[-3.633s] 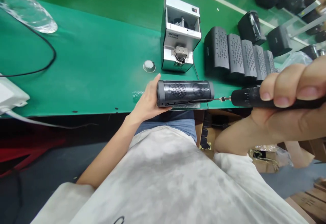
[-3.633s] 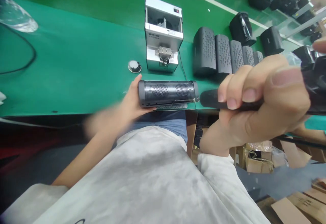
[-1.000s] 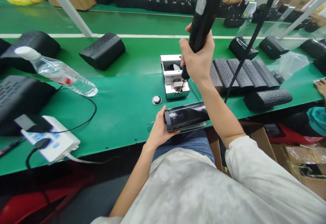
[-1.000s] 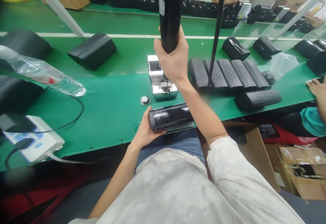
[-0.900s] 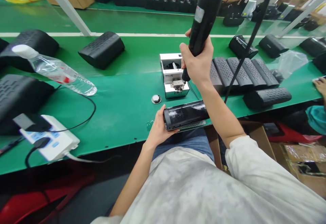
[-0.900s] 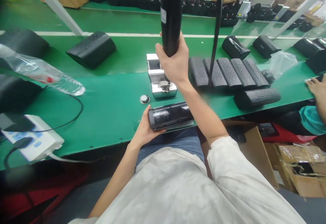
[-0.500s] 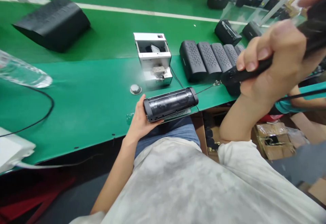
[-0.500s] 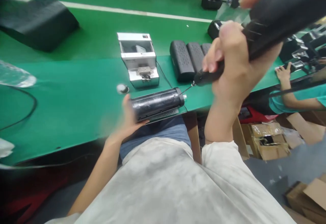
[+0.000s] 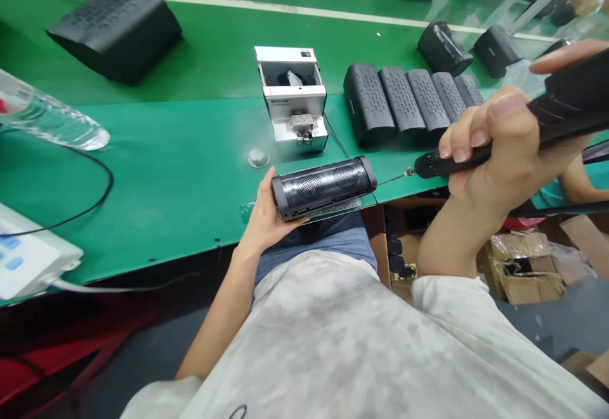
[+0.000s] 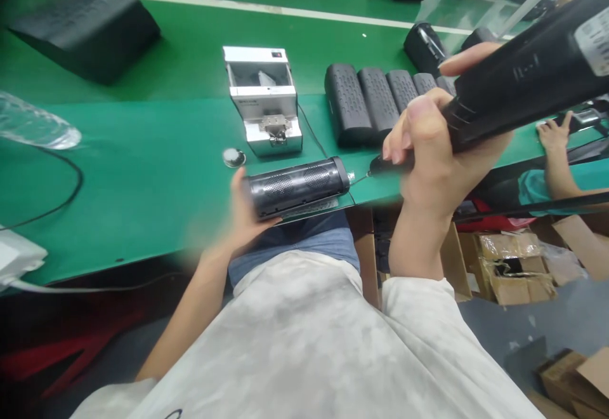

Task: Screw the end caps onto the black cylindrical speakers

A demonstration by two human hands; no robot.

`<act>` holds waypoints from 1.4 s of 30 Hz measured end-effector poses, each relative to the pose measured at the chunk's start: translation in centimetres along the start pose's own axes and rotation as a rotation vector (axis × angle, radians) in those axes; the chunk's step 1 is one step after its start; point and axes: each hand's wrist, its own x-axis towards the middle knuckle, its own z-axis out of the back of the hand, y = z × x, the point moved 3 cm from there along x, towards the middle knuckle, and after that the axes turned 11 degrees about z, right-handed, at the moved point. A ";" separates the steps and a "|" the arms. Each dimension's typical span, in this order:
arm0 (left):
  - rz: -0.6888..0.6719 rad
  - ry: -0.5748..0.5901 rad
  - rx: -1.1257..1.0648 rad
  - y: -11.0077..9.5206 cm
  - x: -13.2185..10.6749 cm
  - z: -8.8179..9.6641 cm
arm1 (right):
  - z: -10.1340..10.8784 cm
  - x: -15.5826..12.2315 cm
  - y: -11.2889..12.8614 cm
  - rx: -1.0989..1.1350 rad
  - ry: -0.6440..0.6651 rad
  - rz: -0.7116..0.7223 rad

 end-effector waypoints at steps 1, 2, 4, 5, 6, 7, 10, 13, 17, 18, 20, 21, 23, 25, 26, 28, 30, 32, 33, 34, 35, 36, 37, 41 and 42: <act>0.002 0.001 -0.001 0.0 -0.1 0.0 | 0.0 -0.3 -0.3 -0.004 -0.001 -0.008; 0.004 0.003 -0.002 -0.1 -0.2 0.1 | 0.1 -0.6 -0.8 -0.003 -0.006 -0.018; 0.002 0.007 -0.006 -0.5 -0.5 0.3 | 0.4 -1.4 -1.9 -0.006 -0.011 -0.069; -0.001 0.012 -0.006 -0.8 -0.7 0.5 | 0.5 -1.9 -2.6 -0.016 -0.008 -0.123; -0.007 0.019 -0.004 -1.2 -1.0 0.6 | 0.5 -2.4 -3.2 -0.022 -0.003 -0.179; -0.014 0.026 -0.001 -1.5 -1.2 0.7 | 0.5 -2.8 -3.7 -0.022 -0.005 -0.228; -0.034 0.054 0.009 -2.3 -1.5 1.0 | 0.7 -4.0 -4.2 -0.054 -0.105 -0.332; -0.037 0.056 0.001 -2.5 -1.5 1.2 | 1.0 -5.1 -3.5 -0.213 -0.249 -0.438; -0.031 0.053 0.003 -2.6 -1.8 1.3 | 0.9 -5.8 -2.6 -0.306 -0.280 -0.486; -0.028 0.058 0.005 -2.5 -1.9 1.4 | 0.9 -5.9 -2.6 -0.304 -0.288 -0.484; -0.025 0.064 0.005 -2.4 -1.9 1.4 | 1.0 -5.9 -2.8 -0.289 -0.291 -0.476; -0.024 0.065 0.006 -2.4 -1.9 1.4 | 1.1 -5.9 -3.0 -0.279 -0.275 -0.474; -0.019 0.061 0.010 -2.2 -1.8 1.4 | 1.4 -6.0 -3.3 -0.239 -0.224 -0.445; -0.011 0.063 0.017 -2.1 -1.7 1.5 | 1.6 -6.0 -3.6 -0.149 -0.161 -0.384; -0.006 0.066 0.020 -2.0 -1.7 1.5 | 1.8 -6.1 -3.8 -0.094 -0.130 -0.354; 0.003 0.066 0.021 -1.9 -1.7 1.6 | 2.0 -6.3 -4.2 0.010 -0.072 -0.308; 0.020 0.055 0.022 -1.7 -1.6 1.9 | 1.9 -6.5 -4.7 0.083 -0.012 -0.294; 0.042 0.055 0.027 -1.4 -1.3 2.2 | 1.7 -6.4 -5.0 0.131 0.048 -0.287; 0.050 0.064 0.032 -1.2 -1.1 2.4 | 1.6 -6.2 -5.0 0.152 0.077 -0.281; 0.055 0.076 0.034 -1.0 -0.9 2.5 | 1.4 -5.8 -4.9 0.171 0.104 -0.274; 0.055 0.089 0.034 -0.8 -0.6 2.5 | 1.3 -5.3 -4.7 0.190 0.124 -0.263; 0.056 0.095 0.031 -0.7 -0.4 2.6 | 1.4 -4.6 -4.2 0.212 0.138 -0.247; 0.059 0.091 0.026 -0.7 -0.2 2.6 | 1.6 -3.8 -3.5 0.236 0.144 -0.222; 0.088 -0.021 0.001 -1.2 -0.4 2.6 | 4.1 -0.8 0.7 0.316 0.100 -0.070; 0.103 -0.054 -0.008 -1.4 -0.8 2.8 | 5.0 -0.5 1.6 0.351 0.083 -0.051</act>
